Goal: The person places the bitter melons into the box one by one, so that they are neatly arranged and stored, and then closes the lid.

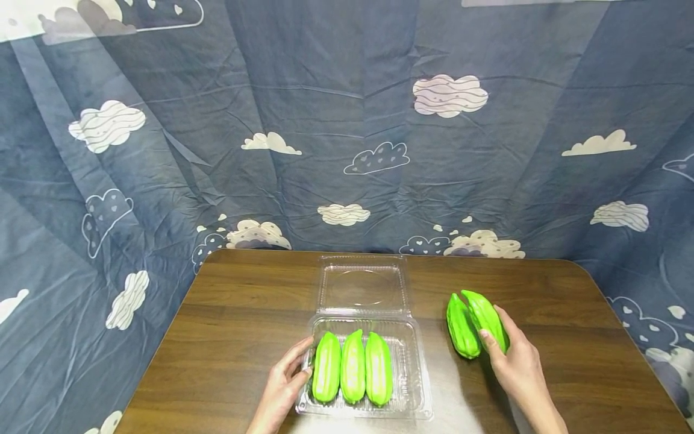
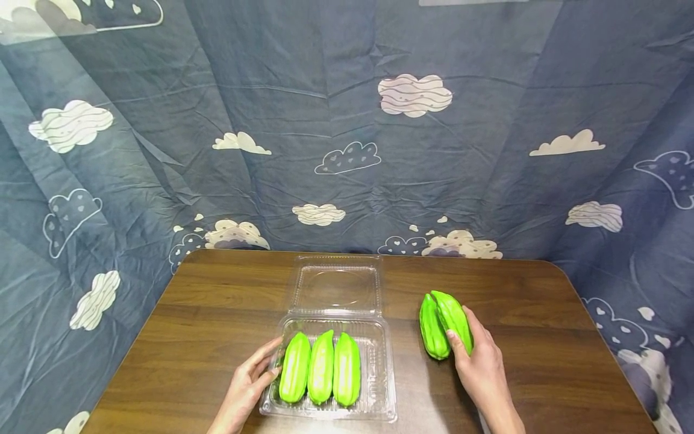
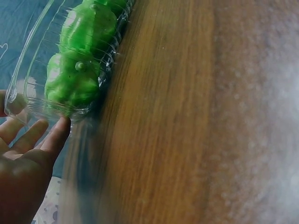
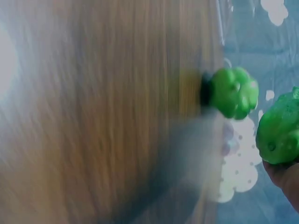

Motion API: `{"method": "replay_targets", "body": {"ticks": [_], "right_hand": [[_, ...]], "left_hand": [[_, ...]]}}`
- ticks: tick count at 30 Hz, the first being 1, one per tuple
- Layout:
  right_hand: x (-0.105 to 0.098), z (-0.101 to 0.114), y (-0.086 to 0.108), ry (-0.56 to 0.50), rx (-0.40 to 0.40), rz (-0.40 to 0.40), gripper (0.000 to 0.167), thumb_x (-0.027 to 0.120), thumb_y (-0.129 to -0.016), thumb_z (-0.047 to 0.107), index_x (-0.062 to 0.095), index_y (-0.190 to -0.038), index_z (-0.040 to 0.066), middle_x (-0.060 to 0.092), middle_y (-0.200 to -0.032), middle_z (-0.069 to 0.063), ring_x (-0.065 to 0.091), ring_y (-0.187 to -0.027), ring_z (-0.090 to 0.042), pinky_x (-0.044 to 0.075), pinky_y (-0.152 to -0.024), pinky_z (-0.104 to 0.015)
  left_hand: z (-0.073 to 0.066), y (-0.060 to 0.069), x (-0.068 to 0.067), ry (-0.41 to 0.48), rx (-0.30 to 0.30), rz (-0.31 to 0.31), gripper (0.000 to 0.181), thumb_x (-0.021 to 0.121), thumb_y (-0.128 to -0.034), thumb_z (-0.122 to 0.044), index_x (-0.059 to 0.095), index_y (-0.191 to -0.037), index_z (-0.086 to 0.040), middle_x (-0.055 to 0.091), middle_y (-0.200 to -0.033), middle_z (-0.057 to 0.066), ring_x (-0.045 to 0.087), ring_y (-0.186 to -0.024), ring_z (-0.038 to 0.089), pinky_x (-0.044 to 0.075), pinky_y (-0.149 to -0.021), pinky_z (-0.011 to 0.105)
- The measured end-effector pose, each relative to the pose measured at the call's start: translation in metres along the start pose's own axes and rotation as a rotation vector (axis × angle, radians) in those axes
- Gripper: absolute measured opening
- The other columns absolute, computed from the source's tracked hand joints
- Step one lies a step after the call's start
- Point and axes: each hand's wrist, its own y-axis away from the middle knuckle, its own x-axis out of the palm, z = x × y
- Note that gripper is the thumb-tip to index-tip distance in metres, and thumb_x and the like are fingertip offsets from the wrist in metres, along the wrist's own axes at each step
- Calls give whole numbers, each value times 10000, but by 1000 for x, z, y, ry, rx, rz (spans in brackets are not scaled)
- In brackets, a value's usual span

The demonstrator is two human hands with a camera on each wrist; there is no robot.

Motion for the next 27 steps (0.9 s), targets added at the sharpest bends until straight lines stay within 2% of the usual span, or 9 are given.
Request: {"method": "replay_targets", "body": {"ticks": [10, 13, 15, 17, 19, 22, 27], "right_hand": [[8, 30, 24, -42, 58, 13, 580, 705, -911, 139, 477, -1439, 67, 624, -1146, -331, 622, -894, -381, 483, -687, -526], [9, 37, 28, -57, 84, 26, 582, 718, -905, 169, 490, -1432, 78, 620, -1182, -312, 611, -881, -327, 503, -673, -402], [10, 41, 30, -94, 112, 38, 574, 717, -909, 187, 496, -1429, 86, 610, -1229, -289, 600, -937, -282, 496, -716, -256], [11, 45, 32, -177, 141, 57, 570, 710, -914, 181, 491, -1429, 72, 583, -1279, -284, 587, -1016, -171, 466, -761, -123], [13, 49, 33, -286, 170, 78, 569, 702, -920, 168, 481, -1432, 54, 561, -1308, -286, 559, -1068, -42, 431, -818, -65], [16, 54, 34, -443, 183, 104, 571, 694, -920, 117, 460, -1429, 9, 532, -1315, -320, 510, -1068, 95, 450, -831, -84], [23, 64, 38, -550, 162, 105, 593, 709, -890, 38, 447, -1417, -39, 525, -1314, -327, 514, -1086, 105, 452, -871, -109]], "left_hand": [[-1, 0, 0, -1, 11, 6, 567, 559, -867, 83, 471, -1423, 18, 374, -1506, 218, 425, -1313, 396, 370, -1015, 216], [0, -1, 0, -1, 12, 6, 567, 559, -866, 84, 474, -1423, 12, 374, -1507, 217, 428, -1312, 389, 365, -1014, 207], [0, -1, 0, -3, 11, 6, 567, 561, -868, 80, 472, -1424, 12, 373, -1507, 218, 428, -1313, 386, 359, -1011, 198], [0, -1, 0, -4, 8, 7, 568, 562, -868, 76, 470, -1425, 14, 373, -1508, 217, 429, -1314, 385, 355, -1010, 194], [-1, -1, 0, -6, 5, 9, 569, 564, -869, 72, 466, -1427, 16, 372, -1509, 214, 428, -1316, 382, 352, -1010, 193], [-1, -1, 0, -3, 3, 13, 570, 562, -870, 72, 462, -1429, 19, 372, -1510, 212, 428, -1317, 379, 357, -1012, 202], [-1, -1, 0, 2, 2, 14, 568, 560, -875, 70, 458, -1431, 20, 370, -1511, 212, 428, -1317, 375, 362, -1010, 203]]}}
